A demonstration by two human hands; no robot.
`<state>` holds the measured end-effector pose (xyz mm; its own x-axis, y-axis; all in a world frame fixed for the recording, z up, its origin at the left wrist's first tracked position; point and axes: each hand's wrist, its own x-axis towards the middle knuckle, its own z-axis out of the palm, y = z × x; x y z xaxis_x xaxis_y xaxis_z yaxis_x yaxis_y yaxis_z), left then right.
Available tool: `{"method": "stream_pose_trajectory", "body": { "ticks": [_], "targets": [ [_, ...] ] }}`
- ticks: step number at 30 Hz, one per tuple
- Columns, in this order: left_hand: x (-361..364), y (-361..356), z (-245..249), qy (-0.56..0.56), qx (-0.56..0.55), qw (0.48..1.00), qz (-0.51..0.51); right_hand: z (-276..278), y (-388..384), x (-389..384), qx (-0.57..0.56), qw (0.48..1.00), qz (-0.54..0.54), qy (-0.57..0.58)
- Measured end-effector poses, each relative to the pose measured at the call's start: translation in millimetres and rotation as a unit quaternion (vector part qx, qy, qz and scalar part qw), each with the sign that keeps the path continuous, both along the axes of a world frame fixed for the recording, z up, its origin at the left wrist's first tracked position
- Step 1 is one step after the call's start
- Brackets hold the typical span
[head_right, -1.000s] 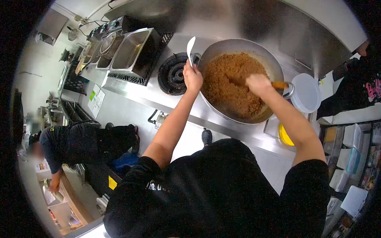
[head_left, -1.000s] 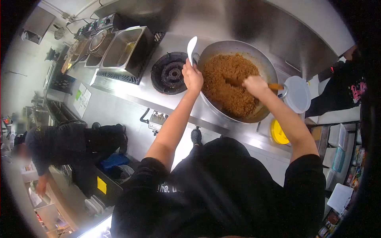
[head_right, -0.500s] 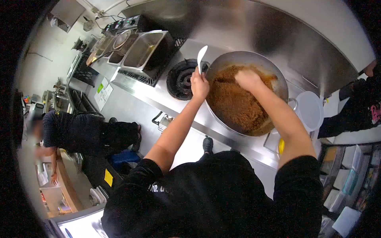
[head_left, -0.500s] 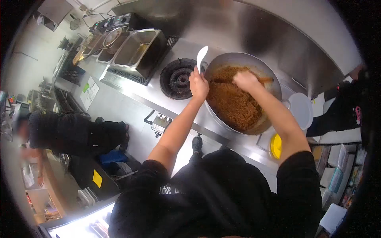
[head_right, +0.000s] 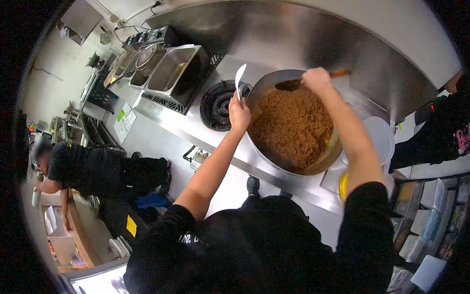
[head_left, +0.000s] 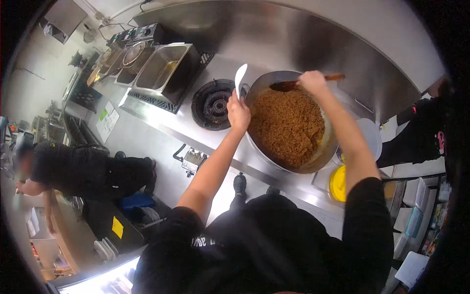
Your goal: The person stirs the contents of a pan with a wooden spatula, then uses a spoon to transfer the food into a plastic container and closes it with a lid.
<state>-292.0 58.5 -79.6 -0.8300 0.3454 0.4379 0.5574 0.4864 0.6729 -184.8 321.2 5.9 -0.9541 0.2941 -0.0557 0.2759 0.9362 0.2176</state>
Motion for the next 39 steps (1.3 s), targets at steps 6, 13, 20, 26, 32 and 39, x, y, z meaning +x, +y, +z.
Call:
{"method": "stream_pose_trajectory", "body": {
  "ticks": [6,13,20,26,32,39],
  "targets": [
    [-1,1,1,0.01,-0.003,1.0,-0.004,-41,-48,47,-0.07,0.989,0.116,-0.065],
    [-1,1,-2,0.028,0.008,1.0,-0.008,47,-19,75,0.06,0.998,-0.029,-0.009],
    [-2,4,-5,0.026,0.021,0.999,-0.007,-53,-18,65,-0.105,0.983,-0.138,-0.062],
    [-5,1,-5,-0.011,0.044,0.998,-0.045,24,-88,115,-0.098,0.988,-0.113,-0.037],
    [-1,0,-3,-0.015,0.056,0.997,-0.054,30,-137,140,-0.025,0.999,-0.029,0.002],
    [2,-4,-2,-0.039,0.03,0.997,-0.065,-47,-110,110,-0.074,0.992,-0.101,-0.008]
  ]
}}
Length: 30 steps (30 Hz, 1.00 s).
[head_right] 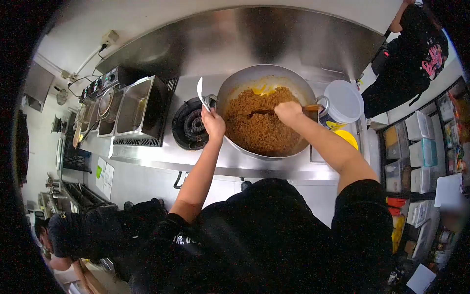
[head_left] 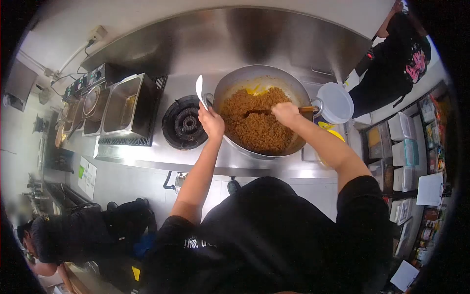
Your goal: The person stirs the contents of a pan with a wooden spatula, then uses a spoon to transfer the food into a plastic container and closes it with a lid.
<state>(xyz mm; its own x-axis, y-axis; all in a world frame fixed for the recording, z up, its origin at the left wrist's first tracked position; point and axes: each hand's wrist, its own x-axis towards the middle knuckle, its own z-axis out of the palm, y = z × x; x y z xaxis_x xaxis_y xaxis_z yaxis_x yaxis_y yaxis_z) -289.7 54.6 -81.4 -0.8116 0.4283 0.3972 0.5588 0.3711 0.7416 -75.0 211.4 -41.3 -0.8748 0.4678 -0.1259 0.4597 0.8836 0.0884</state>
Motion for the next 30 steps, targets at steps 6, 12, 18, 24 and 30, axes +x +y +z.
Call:
{"method": "stream_pose_trajectory", "body": {
  "ticks": [6,12,18,24,30],
  "targets": [
    [-6,4,1,0.005,0.032,0.999,0.004,51,18,-6,0.037,0.991,-0.13,0.014],
    [-3,1,7,-0.018,0.019,1.0,-0.017,-7,17,6,0.003,0.982,-0.188,0.017],
    [-9,3,-5,-0.002,0.039,0.999,-0.037,52,-48,51,0.049,0.968,-0.205,0.139],
    [-10,-1,0,-0.042,0.022,0.997,-0.067,64,-118,101,0.081,0.926,-0.223,0.294],
    [-13,0,-5,-0.021,0.047,0.996,-0.079,51,-131,119,0.076,0.911,-0.292,0.28]
  ]
}}
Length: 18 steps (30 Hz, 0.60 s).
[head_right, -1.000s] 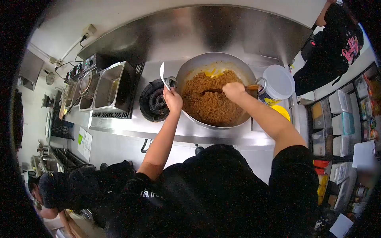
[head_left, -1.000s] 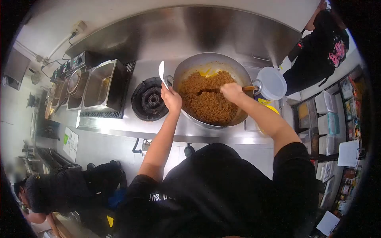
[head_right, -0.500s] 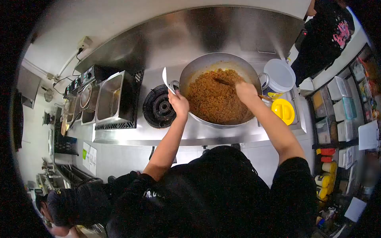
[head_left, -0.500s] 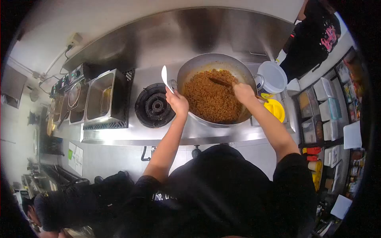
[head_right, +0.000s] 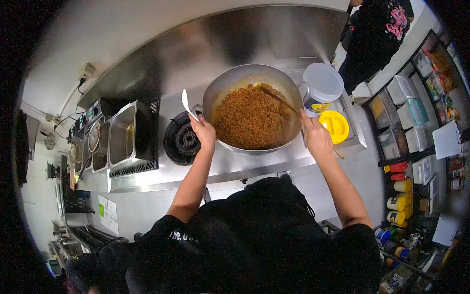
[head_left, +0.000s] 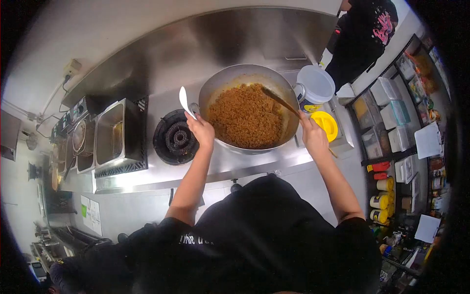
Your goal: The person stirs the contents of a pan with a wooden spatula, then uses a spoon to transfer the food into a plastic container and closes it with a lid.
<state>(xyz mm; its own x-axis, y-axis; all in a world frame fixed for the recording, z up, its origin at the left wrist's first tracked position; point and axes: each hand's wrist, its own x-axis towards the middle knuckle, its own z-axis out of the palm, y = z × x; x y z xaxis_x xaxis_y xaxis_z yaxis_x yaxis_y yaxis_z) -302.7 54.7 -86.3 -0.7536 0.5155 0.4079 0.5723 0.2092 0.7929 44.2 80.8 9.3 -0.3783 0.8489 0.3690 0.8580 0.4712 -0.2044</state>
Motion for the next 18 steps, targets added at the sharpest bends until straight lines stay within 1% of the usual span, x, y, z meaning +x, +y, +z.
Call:
{"method": "stream_pose_trajectory", "body": {
  "ticks": [1,3,4,5,6,7,8,9,10,12,13,14,15,16,17,18],
  "targets": [
    [0,0,0,-0.021,-0.01,1.0,-0.001,-10,6,7,-0.001,1.0,0.0,0.0],
    [-2,-1,-11,-0.006,-0.014,1.0,0.01,-34,27,21,-0.049,0.997,0.028,-0.047],
    [-2,1,-10,0.01,-0.016,1.0,0.023,-22,31,21,-0.041,0.998,0.032,-0.047],
    [-4,-3,-10,-0.022,-0.018,1.0,0.005,-12,29,18,-0.032,0.998,0.042,-0.017],
    [-3,-5,-11,-0.029,0.01,0.999,0.013,-5,28,17,-0.023,0.998,0.052,0.014],
    [-6,-10,-12,-0.026,-0.01,1.0,0.01,-7,31,19,-0.022,0.997,0.062,0.034],
    [-9,-16,-13,-0.023,-0.032,0.999,0.006,-13,38,24,-0.019,0.997,0.068,0.036],
    [-7,-22,-10,-0.01,-0.016,0.999,0.029,-23,47,29,-0.066,0.996,0.059,-0.007],
    [0,-27,5,-0.02,0.017,0.999,0.047,-23,54,31,-0.11,0.991,0.05,-0.049],
    [11,-46,36,0.011,0.026,0.999,0.045,-22,66,32,-0.129,0.988,0.075,-0.048],
    [17,-54,52,-0.054,0.042,0.996,0.048,-24,72,31,-0.232,0.967,0.091,0.05],
    [28,-62,66,0.018,0.039,0.997,0.061,-25,78,29,-0.333,0.926,0.106,0.143],
    [35,-64,73,-0.145,0.079,0.986,0.01,10,69,18,-0.477,0.848,0.077,0.218],
    [42,-67,83,-0.302,0.12,0.945,-0.041,5,73,10,-0.482,0.845,0.092,0.212],
    [54,-69,90,-0.362,0.136,0.915,-0.115,-3,77,2,-0.535,0.767,0.108,0.336],
    [65,-69,93,-0.447,0.153,0.862,-0.183,-7,80,-6,-0.579,0.67,0.118,0.449]
  ]
}}
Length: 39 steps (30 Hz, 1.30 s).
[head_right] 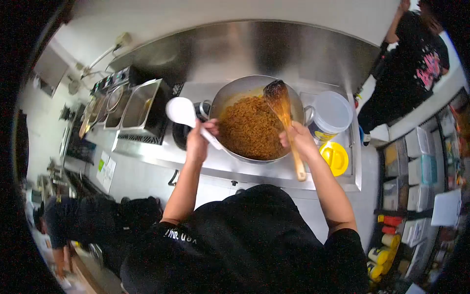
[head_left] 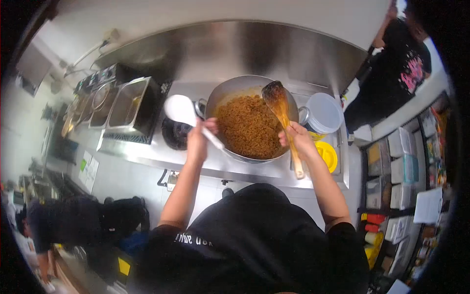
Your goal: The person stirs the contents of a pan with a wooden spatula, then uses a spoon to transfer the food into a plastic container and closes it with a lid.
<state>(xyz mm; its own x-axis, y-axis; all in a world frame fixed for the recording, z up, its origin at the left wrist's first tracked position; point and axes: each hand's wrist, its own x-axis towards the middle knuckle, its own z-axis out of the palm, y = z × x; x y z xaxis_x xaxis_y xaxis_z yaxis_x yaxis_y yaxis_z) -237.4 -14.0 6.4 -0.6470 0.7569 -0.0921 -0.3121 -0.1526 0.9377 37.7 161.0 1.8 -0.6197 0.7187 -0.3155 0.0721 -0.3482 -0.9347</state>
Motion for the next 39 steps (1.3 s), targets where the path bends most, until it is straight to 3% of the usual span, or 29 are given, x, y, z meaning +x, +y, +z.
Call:
{"method": "stream_pose_trajectory", "body": {
  "ticks": [1,4,6,8,12,13,14,16,18,19,22,23,24,26,27,28,33,36,37,39],
  "targets": [
    [19,2,13,-0.075,0.002,0.996,-0.057,5,1,-11,0.01,0.999,0.038,0.013],
    [69,16,14,-0.109,-0.035,0.981,-0.157,-7,-4,-48,0.045,0.997,0.031,0.047],
    [95,24,10,-0.058,-0.059,0.977,-0.195,-8,-14,-65,-0.04,0.997,0.014,0.058],
    [106,31,6,-0.061,-0.048,0.968,-0.24,-19,-27,-77,-0.045,0.995,-0.014,0.082],
    [120,38,8,-0.123,-0.089,0.969,-0.194,-18,-49,-83,-0.035,0.994,-0.077,0.07],
    [120,38,8,-0.111,-0.095,0.972,-0.187,-18,-48,-81,-0.065,0.996,-0.036,0.055],
    [121,38,8,-0.099,-0.1,0.974,-0.18,-46,-45,-85,-0.033,0.996,-0.043,0.066],
    [127,39,3,-0.109,-0.089,0.976,-0.166,-44,-47,-86,-0.013,0.996,-0.018,0.087],
    [130,41,-1,-0.045,-0.118,0.985,-0.118,-15,-57,-75,-0.063,0.997,-0.01,0.048],
    [127,39,-1,0.014,-0.143,0.982,-0.126,-28,-51,-72,-0.025,0.996,0.017,0.087],
    [126,42,-4,0.168,-0.052,0.98,-0.09,-18,-47,-51,0.035,0.995,-0.001,0.093],
    [122,40,-4,0.348,-0.06,0.934,-0.051,-11,-46,-42,0.021,0.996,0.031,0.082],
    [121,39,-2,0.428,-0.105,0.897,-0.021,-3,-48,-38,0.02,0.996,0.028,0.08],
    [128,44,-4,0.48,-0.093,0.872,0.014,6,-56,-39,-0.05,0.992,0.075,0.087],
    [134,46,-3,0.479,-0.092,0.873,0.011,-15,-56,-46,0.021,0.992,0.07,0.101],
    [140,47,0,0.477,-0.114,0.871,0.016,-17,-55,-50,0.203,0.977,0.034,0.06],
    [157,56,13,0.511,-0.145,0.846,0.052,-2,-55,-39,0.223,0.971,0.033,0.074],
    [161,60,3,0.468,-0.115,0.874,0.07,0,-55,-36,0.179,0.982,0.023,0.049],
    [158,59,-3,0.495,-0.107,0.861,0.051,-3,-52,-35,0.18,0.982,0.027,0.05],
    [155,57,-7,0.455,-0.095,0.883,0.065,-11,-43,-33,0.271,0.958,-0.019,0.096]
  ]
}}
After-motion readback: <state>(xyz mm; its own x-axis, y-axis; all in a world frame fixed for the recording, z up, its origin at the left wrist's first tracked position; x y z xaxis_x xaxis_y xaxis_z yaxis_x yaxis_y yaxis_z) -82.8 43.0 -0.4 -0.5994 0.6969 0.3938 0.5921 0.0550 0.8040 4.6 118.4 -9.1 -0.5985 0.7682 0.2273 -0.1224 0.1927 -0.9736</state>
